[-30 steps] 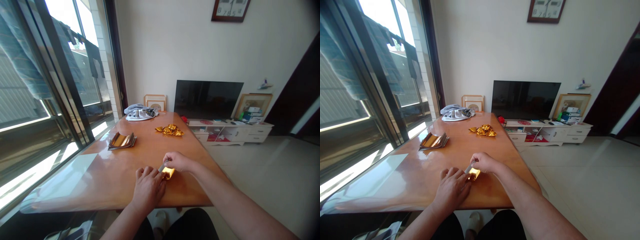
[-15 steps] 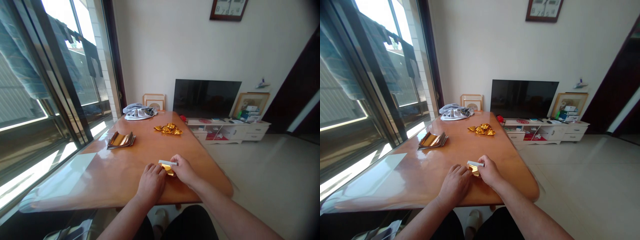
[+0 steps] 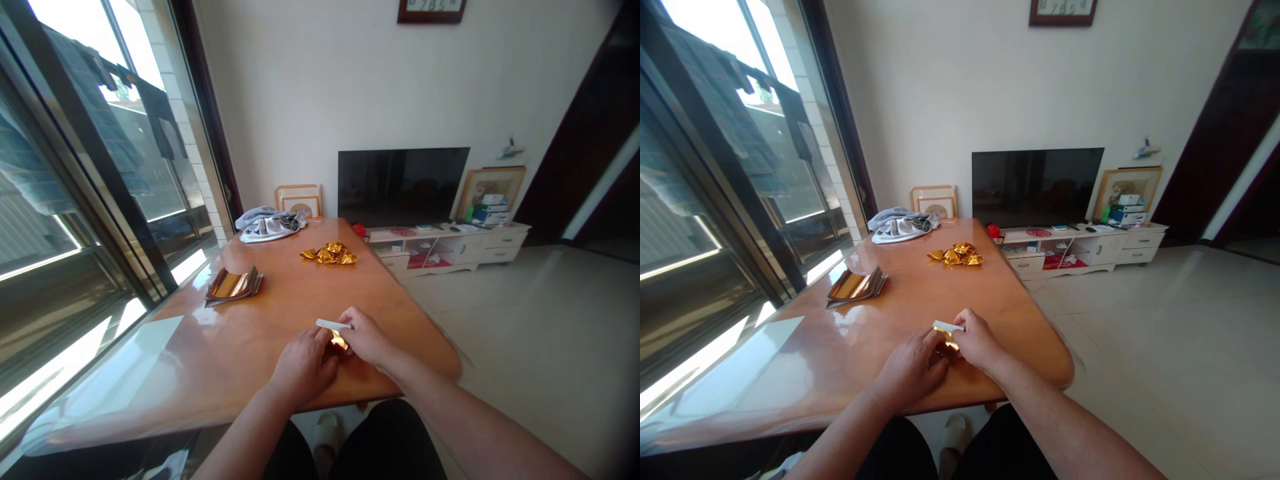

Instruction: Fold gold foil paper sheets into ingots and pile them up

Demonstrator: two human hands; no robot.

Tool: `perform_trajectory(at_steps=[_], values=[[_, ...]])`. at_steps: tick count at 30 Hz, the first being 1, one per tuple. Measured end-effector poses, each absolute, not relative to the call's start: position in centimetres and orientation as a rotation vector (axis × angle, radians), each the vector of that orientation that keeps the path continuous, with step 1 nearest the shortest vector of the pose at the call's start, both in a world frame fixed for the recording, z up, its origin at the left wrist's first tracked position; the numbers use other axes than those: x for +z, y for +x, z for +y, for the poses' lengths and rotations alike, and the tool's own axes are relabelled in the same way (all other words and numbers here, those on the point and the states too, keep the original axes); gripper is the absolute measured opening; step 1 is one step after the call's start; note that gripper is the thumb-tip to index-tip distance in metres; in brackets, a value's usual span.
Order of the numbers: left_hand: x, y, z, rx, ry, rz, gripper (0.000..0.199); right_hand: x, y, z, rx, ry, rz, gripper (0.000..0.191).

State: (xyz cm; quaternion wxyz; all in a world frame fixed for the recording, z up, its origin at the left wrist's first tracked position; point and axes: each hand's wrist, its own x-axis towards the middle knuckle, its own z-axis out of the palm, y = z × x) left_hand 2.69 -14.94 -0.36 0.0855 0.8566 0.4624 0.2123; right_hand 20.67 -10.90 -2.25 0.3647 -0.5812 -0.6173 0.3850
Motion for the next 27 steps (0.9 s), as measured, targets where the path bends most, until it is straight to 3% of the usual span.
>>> perform_trajectory(at_steps=[5,9,21,27], values=[[-0.4,3.0,-14.9,0.597,2.609,1.401,0.010,-1.2,22.2,-10.9,0.664,-1.499,-1.797,0.005],[0.2,3.0,-15.3,0.571,2.650,1.413,0.008,0.5,22.7,-10.9,0.503,-1.429,-1.851,0.009],[0.8,2.2,-17.4,0.564,2.603,1.425,0.027,0.4,18.4,-6.7,1.060,-1.488,-2.131,0.013],[0.7,2.1,-17.6,0.589,2.576,1.428,0.020,-0.2,16.8,-4.9,1.145,-1.637,-2.244,0.022]])
